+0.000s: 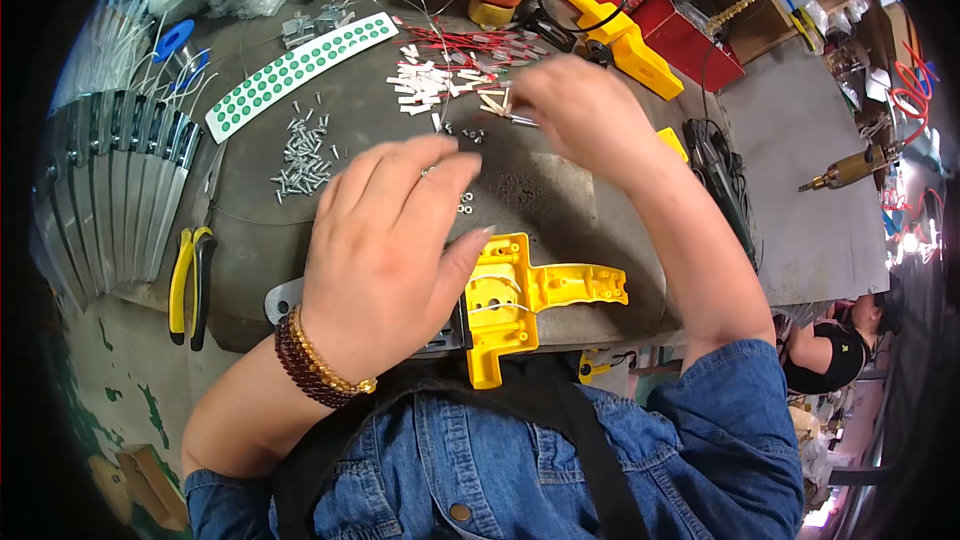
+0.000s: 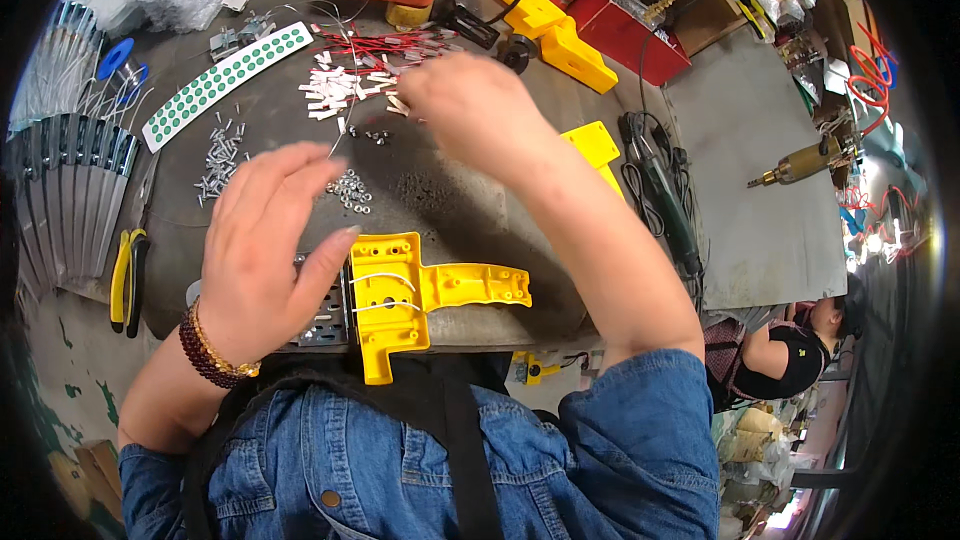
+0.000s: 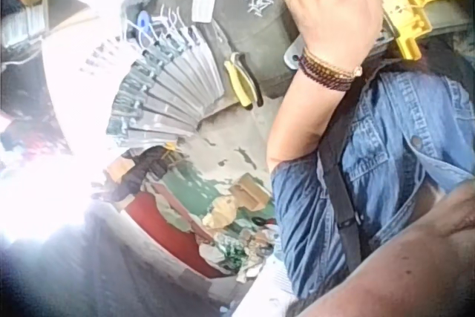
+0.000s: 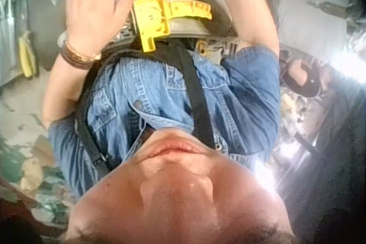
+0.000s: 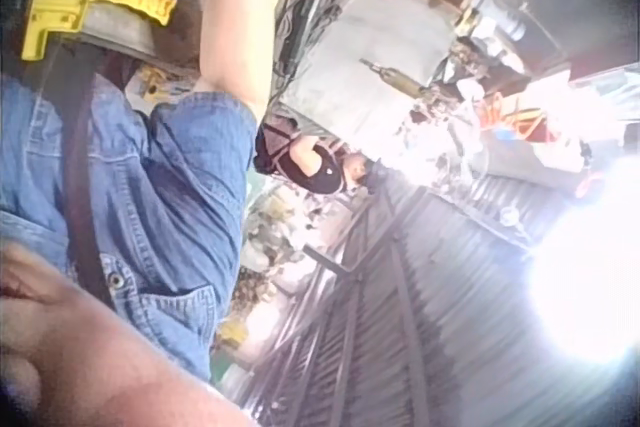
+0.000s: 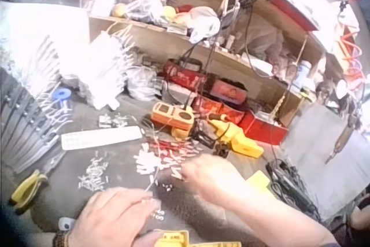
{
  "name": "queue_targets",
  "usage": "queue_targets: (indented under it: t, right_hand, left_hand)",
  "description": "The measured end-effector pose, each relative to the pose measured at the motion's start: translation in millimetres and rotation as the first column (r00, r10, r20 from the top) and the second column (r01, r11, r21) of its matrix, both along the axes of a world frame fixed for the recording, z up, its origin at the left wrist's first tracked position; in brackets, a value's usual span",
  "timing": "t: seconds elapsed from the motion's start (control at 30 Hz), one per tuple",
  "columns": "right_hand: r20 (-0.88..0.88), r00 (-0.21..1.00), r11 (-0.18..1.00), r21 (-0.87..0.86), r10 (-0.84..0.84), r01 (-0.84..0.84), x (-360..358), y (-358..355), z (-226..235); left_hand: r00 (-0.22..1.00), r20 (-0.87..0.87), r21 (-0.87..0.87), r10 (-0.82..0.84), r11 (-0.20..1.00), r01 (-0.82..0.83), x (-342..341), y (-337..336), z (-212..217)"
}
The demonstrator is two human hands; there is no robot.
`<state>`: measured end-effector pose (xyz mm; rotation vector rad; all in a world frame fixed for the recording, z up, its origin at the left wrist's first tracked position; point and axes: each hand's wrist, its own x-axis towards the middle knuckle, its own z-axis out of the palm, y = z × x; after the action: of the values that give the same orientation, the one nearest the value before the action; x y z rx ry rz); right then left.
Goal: Assembling the internal wiring and housing components of a small handheld power tool.
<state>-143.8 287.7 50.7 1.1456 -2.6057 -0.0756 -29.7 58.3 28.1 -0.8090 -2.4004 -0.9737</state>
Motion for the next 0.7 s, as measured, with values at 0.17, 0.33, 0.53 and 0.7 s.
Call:
queue_targets:
  t: [0.17, 0.33, 0.53, 0.7]
  right_hand:
    - [0.152, 0.941, 0.940, -0.211, 0.304, -0.269, 74, -14, 12]
    - [0.190, 0.965, 0.969, -0.202, 0.181, -0.142, 82, 3, 13]
    - [0.781, 0.598, 0.868, -0.411, 0.179, 0.277, 75, 18, 17]
    - [0.743, -0.051, 0.522, -0.418, 0.668, 0.744, 72, 27, 4]
  left_hand:
    - [0.999, -0.016, -0.198, 0.041, 0.979, -0.043, -1, 7, -9]
    - [0.998, -0.063, -0.139, -0.020, 0.990, 0.011, 3, 3, -3]
    - [0.962, 0.266, 0.165, -0.066, 0.986, 0.022, 5, -1, 5]
    - [0.853, 0.498, 0.242, -0.157, 0.970, 0.037, 4, -9, -8]
